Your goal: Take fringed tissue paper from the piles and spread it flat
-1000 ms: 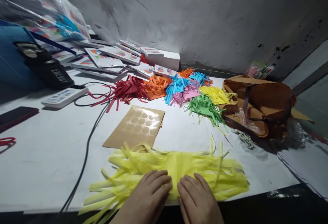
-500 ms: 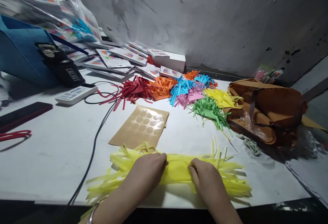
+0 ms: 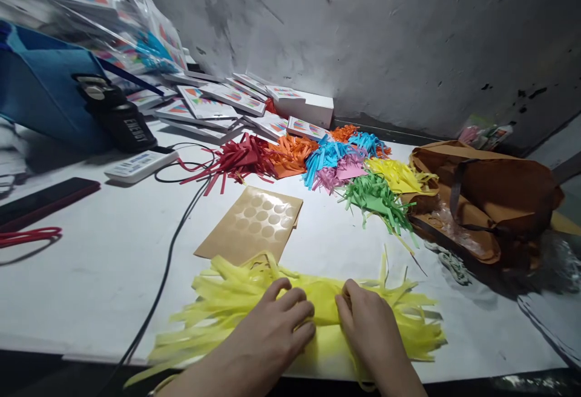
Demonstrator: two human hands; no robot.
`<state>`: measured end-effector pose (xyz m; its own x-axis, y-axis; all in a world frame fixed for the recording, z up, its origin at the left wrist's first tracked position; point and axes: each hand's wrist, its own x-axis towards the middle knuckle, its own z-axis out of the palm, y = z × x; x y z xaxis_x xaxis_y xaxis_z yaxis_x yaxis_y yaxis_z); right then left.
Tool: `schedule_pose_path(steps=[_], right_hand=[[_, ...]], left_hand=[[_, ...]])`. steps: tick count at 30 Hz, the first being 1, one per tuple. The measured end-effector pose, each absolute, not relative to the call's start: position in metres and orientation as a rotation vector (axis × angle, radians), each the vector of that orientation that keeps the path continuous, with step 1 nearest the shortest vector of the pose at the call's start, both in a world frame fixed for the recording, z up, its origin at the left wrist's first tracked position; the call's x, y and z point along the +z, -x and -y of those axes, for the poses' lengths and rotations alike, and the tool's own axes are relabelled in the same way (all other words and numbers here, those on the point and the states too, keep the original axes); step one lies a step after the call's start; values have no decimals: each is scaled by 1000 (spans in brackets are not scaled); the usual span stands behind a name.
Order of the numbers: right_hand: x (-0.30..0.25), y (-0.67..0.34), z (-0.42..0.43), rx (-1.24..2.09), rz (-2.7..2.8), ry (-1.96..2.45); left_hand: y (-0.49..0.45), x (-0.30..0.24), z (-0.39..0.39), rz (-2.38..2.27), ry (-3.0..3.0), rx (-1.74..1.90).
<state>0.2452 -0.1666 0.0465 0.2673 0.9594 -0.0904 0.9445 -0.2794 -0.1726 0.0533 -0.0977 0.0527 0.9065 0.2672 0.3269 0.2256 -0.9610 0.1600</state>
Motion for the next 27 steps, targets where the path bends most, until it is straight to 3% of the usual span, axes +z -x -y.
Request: schedule_pose_path(steps=[4, 13, 18, 21, 24, 27], right_hand=[[47, -247, 167, 293, 1816, 2429], [47, -246, 167, 311, 1818, 2441], [45, -246, 167, 265, 1828, 2423], [43, -246, 167, 287, 1837, 2432], [37, -249, 170, 244, 1830, 2424], [32, -252, 175, -166, 1788, 2271]], left_hand=[[-29, 41, 108, -444, -2913, 558], [27, 62, 89, -1332, -2974, 345], [-12, 81, 92, -1046, -3010, 807], [-46, 71, 101, -681, -3022, 658], [-62, 47, 99, -651, -3006, 408], [-58, 32, 90, -718, -2971, 439]])
